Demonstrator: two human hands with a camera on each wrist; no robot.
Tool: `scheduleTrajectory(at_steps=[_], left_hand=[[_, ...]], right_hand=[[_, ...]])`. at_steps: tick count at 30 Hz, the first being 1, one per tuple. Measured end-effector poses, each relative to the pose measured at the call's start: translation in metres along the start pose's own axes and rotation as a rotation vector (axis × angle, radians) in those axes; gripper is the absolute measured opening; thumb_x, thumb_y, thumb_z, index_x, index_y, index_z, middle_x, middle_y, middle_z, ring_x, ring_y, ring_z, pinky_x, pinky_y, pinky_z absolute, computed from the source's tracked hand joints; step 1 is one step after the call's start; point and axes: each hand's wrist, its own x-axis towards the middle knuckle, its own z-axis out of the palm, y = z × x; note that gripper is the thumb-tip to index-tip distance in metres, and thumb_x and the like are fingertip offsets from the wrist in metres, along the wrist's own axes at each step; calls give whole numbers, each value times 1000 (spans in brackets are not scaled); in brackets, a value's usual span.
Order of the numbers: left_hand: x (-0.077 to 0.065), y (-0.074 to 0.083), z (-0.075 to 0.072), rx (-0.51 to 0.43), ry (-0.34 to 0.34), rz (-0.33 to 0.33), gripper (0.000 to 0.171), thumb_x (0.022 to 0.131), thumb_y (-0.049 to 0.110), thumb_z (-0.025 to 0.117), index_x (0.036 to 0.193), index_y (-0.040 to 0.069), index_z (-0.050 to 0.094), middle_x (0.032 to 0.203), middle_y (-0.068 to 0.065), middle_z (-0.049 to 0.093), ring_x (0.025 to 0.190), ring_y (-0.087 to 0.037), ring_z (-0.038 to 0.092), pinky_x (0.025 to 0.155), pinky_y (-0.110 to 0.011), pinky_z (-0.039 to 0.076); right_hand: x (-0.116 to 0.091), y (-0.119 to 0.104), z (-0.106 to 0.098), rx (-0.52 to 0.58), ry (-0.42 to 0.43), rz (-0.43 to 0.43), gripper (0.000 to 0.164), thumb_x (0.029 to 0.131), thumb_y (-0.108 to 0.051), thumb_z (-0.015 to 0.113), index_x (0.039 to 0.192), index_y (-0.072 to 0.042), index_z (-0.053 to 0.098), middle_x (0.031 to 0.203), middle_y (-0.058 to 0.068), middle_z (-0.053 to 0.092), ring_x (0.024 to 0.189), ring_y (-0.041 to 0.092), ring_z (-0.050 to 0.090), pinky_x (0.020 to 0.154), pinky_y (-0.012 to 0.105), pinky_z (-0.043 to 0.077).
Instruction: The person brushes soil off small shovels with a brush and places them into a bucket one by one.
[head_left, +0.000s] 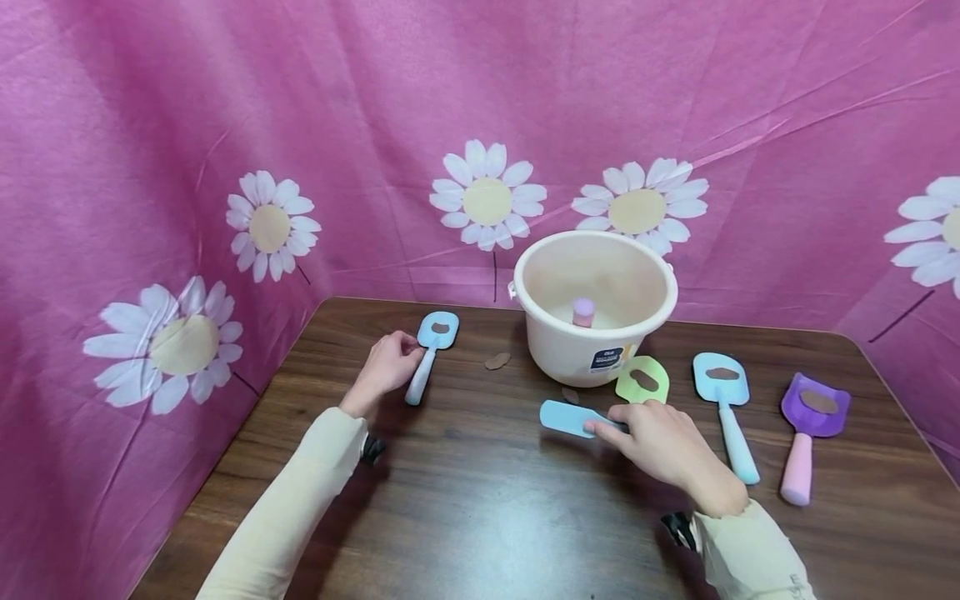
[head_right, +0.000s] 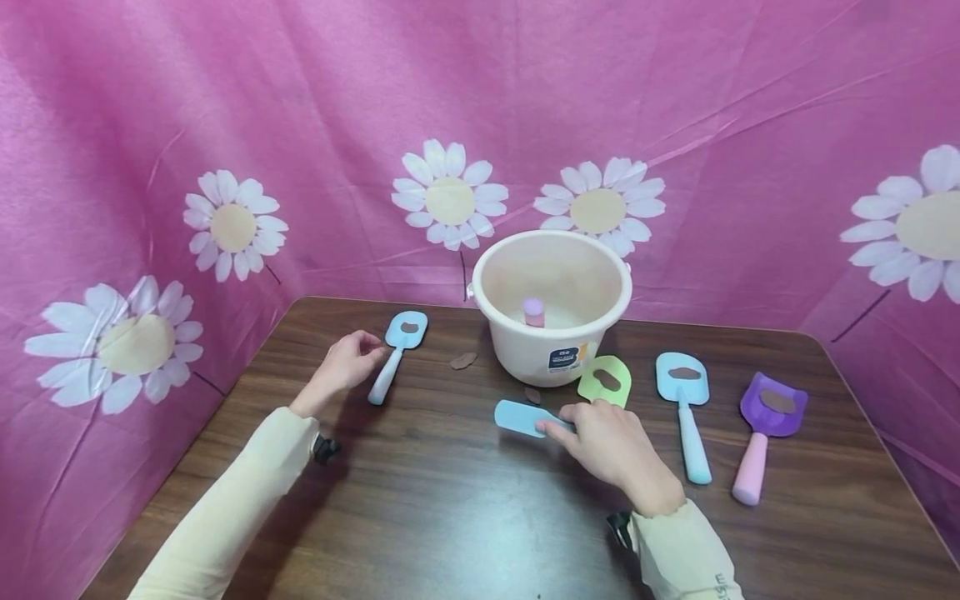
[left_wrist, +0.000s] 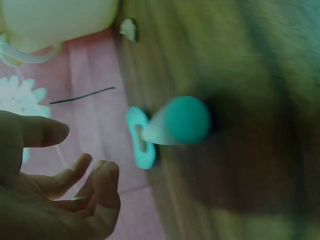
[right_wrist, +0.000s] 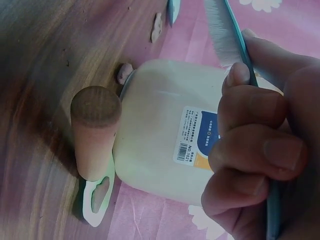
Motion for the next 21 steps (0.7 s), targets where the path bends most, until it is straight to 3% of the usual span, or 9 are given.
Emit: scheduleTrajectory(at_steps=[6,12,17,21], left_hand=[[0,-14,9,47,-100,-86,35,92,23,56,114,-4,60,110,-19,65,107,-33,59,95,-45,48],[-1,-19,18,73,-174,-119,39,91,24,59,114,-7,58,108,-20,64,97,-30,58,86,-41,50],[-1,-21,25,83,-201,-140,41,90,26,62,113,-7,58,108,-18,61,91,-26,55,80,-34,49],[0,-21,29,84,-200,-126,38,88,25,65,107,-8,61,106,-19,61,92,-27,54,82,-36,50]], right_hand=[[-1,2,1,5,-7,6,51,90,-59,52,58,-22,41,53,-10,30,49,8,32,44,25,27],[-1,2,0,9,-17,16,51,90,-60,52,58,-23,40,53,-9,30,49,9,32,44,26,27],[-2,2,1,6,-17,18,50,90,-59,53,58,-23,40,53,-9,30,49,9,33,44,26,28],[-2,2,2,4,-16,17,50,90,-58,54,58,-23,40,53,-9,30,50,9,34,44,26,28]])
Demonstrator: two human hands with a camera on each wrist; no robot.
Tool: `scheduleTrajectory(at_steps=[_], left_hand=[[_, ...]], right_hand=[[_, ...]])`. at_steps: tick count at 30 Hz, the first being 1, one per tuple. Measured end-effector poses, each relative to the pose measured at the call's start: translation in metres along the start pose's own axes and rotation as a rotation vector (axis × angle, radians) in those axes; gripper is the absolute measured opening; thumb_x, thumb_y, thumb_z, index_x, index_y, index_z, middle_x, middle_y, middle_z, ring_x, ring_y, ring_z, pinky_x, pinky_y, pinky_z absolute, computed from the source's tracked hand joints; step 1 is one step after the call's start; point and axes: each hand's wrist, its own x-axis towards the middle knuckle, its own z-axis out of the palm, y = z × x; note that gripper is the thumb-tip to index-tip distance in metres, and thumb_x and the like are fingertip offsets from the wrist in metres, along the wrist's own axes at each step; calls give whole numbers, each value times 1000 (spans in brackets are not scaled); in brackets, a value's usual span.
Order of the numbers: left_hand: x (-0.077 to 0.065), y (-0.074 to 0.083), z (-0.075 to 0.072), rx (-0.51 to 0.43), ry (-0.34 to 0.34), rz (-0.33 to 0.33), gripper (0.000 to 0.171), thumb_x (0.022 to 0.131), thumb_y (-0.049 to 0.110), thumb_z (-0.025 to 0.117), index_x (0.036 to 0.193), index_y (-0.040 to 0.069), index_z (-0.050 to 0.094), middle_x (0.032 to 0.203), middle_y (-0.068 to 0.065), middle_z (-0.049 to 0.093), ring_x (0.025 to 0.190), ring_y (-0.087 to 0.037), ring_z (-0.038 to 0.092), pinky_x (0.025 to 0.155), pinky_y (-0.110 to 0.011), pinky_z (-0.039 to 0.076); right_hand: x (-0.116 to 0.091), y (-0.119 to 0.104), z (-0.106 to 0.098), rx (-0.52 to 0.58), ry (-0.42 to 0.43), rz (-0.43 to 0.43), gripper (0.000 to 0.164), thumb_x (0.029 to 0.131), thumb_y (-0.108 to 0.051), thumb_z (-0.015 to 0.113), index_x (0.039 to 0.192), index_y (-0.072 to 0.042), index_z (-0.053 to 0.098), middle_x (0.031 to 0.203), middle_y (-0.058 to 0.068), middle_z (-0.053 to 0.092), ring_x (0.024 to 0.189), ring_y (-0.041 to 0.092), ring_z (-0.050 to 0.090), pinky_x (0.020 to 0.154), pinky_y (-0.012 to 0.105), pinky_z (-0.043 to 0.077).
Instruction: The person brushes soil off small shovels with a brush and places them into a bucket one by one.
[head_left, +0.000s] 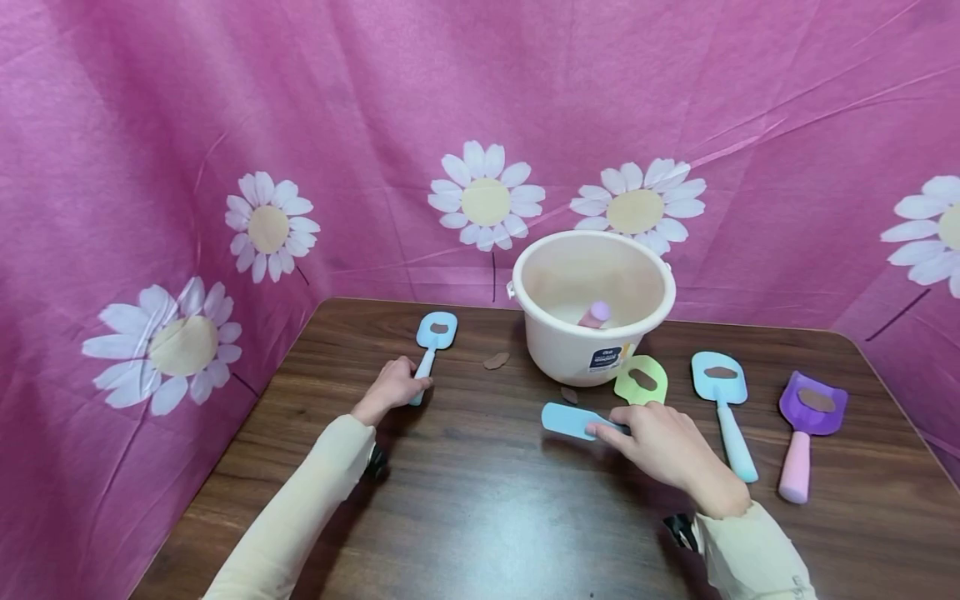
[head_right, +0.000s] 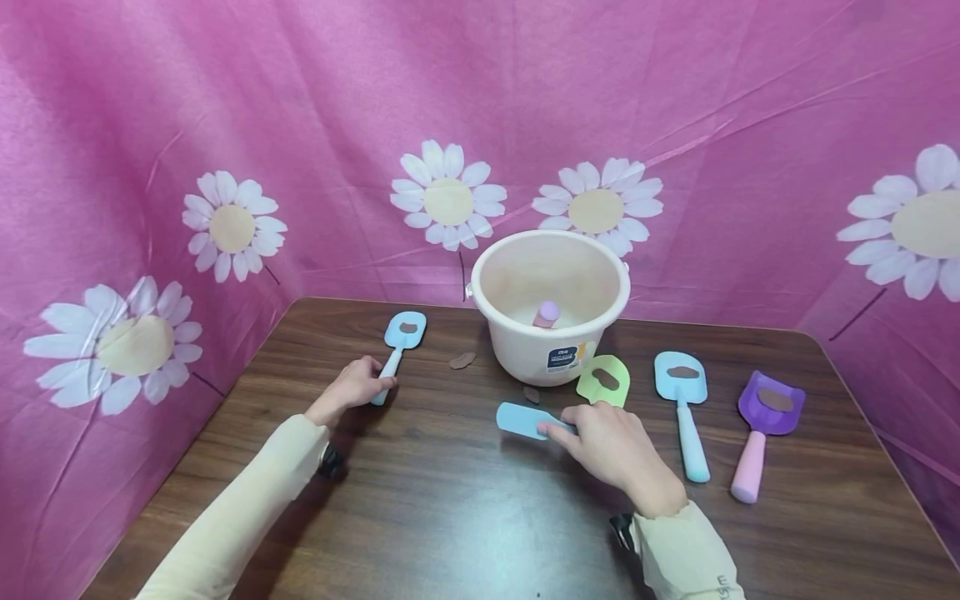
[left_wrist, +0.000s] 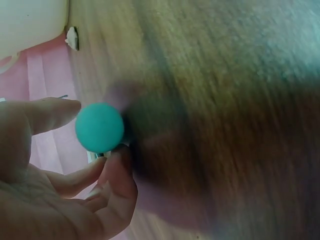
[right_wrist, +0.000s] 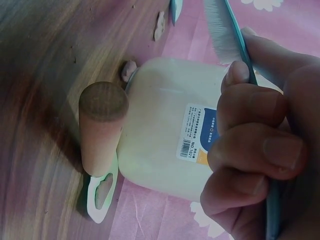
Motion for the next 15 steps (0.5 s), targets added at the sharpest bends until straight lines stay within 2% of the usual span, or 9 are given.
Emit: scheduleTrajectory(at_steps=[6,15], left_hand=[[3,-1,3,19,2,1,33,86,21,68,104,-6,63,104,-18,62,97,-28,52,90,-41,49],[6,-1,6,8,-8,2,34,86,17,68,109,-6,58,103,-17,63,92,-26,57,87,-39,51]], right_hand=[[-1,0,0,7,-10,5,50,90,-58,55,58,-23,41,53,-10,30,49,9,34,44,26,28],[-2,-1,-1,3,13,-8,50,90,-60,53,58,-23,41,53,-9,31,50,10,34,45,27,28]])
